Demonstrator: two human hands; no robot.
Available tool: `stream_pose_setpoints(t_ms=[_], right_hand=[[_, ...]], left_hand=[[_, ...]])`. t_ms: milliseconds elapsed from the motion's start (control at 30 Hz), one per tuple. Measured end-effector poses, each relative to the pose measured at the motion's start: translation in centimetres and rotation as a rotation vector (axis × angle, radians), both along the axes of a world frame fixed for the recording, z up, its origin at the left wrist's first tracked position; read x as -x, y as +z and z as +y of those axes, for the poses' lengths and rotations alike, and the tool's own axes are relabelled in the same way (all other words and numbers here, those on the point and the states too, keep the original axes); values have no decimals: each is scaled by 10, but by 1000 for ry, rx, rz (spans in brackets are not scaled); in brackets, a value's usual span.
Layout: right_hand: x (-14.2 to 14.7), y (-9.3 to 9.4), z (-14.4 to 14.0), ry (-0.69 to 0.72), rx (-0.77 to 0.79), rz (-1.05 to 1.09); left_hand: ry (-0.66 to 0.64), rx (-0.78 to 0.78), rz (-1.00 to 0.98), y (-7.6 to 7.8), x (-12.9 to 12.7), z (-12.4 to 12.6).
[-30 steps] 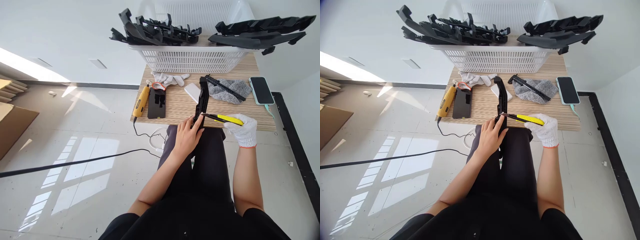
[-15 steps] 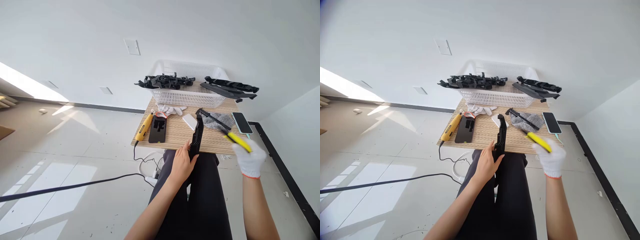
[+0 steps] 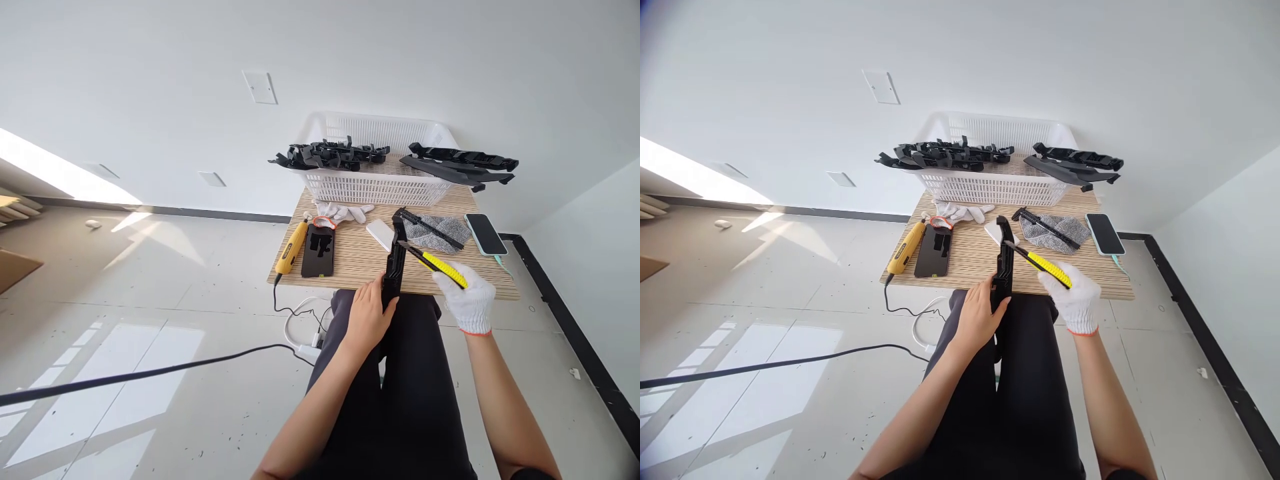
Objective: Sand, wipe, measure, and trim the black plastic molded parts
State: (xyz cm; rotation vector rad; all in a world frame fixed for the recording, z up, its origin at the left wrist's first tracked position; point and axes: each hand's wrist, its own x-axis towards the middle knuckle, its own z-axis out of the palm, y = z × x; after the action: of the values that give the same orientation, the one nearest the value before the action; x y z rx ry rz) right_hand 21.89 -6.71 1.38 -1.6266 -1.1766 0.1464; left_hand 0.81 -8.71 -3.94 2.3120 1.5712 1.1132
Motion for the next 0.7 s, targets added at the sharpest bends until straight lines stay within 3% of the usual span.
stream_pose_setpoints(t_ms=[100,233,333,467,567,700], right_hand=[[1,-6,2,-99,-61,129],[6,-13,0,-29,-19,144],[12,-14,-2,-144,-84,241],[21,-5,-9,-72,31,115],[20,4,-18,-121,-46,161],[4,11,-26,70,100,-117]], left_hand=[[-3,17,1,0,1,0],[1,25,2,-1,1,0],[-2,32,2,-2,1,0],[-4,46,0,-1,2,0],[-6,63,-4,0,2,-1],[18,71,-35,1,1,-2]])
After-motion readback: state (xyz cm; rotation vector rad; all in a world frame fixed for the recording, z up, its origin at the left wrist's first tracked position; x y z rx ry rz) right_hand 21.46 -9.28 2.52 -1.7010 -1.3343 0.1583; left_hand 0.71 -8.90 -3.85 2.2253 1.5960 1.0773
